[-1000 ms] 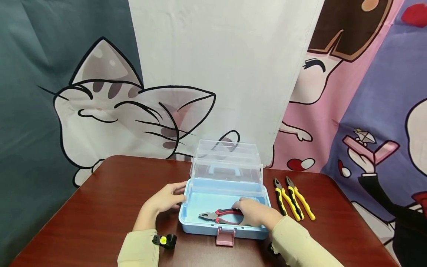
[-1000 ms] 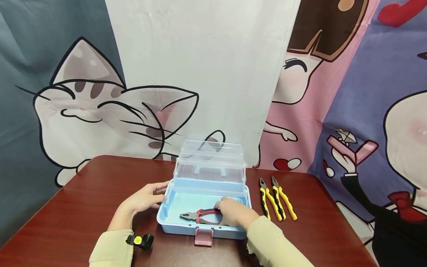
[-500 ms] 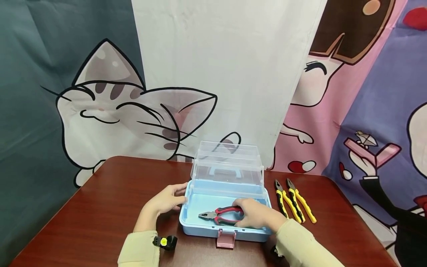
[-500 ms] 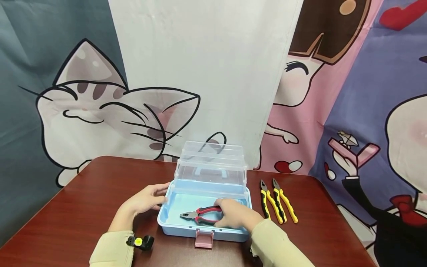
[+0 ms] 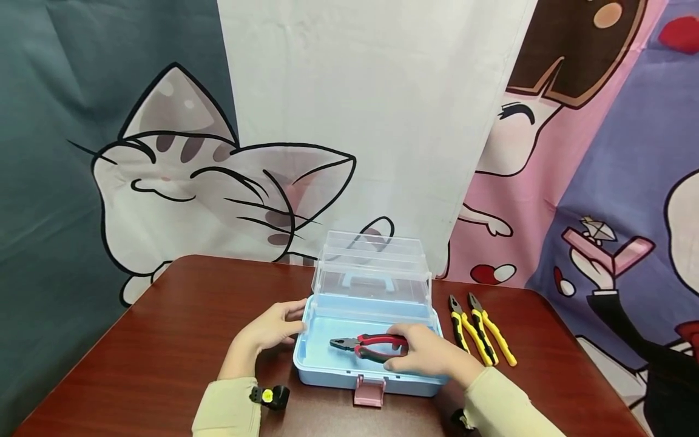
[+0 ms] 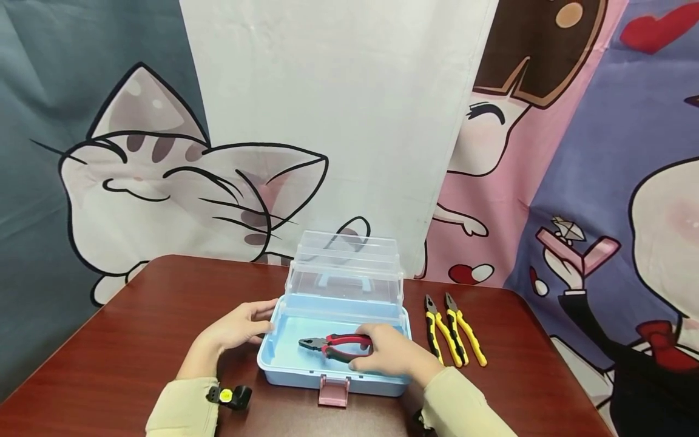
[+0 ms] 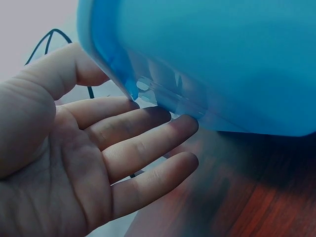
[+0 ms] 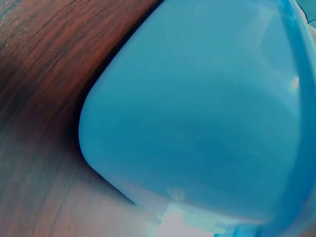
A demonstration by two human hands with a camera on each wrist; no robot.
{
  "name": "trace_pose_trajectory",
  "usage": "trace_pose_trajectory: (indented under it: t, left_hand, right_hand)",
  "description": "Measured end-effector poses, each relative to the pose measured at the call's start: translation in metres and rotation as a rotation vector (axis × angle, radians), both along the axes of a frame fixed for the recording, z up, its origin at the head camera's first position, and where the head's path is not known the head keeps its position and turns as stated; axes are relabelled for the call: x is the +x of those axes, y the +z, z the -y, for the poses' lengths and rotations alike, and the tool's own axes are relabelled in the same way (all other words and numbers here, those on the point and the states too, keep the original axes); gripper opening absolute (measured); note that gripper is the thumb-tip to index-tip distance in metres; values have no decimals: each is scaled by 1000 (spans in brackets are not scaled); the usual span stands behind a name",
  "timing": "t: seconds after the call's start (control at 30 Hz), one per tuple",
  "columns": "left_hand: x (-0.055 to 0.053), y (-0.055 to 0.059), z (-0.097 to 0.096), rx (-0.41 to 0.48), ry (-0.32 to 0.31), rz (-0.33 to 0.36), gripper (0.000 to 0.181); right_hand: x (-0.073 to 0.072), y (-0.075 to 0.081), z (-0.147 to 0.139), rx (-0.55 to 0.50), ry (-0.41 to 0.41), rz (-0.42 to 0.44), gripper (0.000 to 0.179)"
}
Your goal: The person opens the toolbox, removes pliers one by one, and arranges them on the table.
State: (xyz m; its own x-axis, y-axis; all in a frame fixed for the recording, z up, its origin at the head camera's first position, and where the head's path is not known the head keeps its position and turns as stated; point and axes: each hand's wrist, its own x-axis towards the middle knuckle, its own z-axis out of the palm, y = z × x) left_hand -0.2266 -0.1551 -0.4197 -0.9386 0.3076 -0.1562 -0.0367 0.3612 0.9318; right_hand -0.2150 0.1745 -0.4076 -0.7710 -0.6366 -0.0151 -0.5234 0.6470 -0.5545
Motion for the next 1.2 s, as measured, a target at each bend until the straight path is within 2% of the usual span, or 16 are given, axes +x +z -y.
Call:
trace_pose_trajectory:
  t: [0.13, 0.47, 0.63, 1.0, 1.2]
  left_hand:
    - [-1, -1, 0, -6, 1, -4, 63]
    - [-1, -1, 0, -19, 18, 6, 62]
    - [-1, -1, 0, -20, 19, 10, 62]
    - [2, -3, 2, -3, -6, 2, 63]
    - [0, -2, 0, -6, -10, -11, 63]
  right_hand:
    - [3, 3, -4, -19, -32, -3, 46]
    - [10, 10, -13, -55, -76, -98, 46]
    - [16, 12, -19, -97, -110, -117, 48]
    - [22, 9, -33, -158, -163, -146, 54]
    - [22, 10, -40, -182, -196, -180, 56]
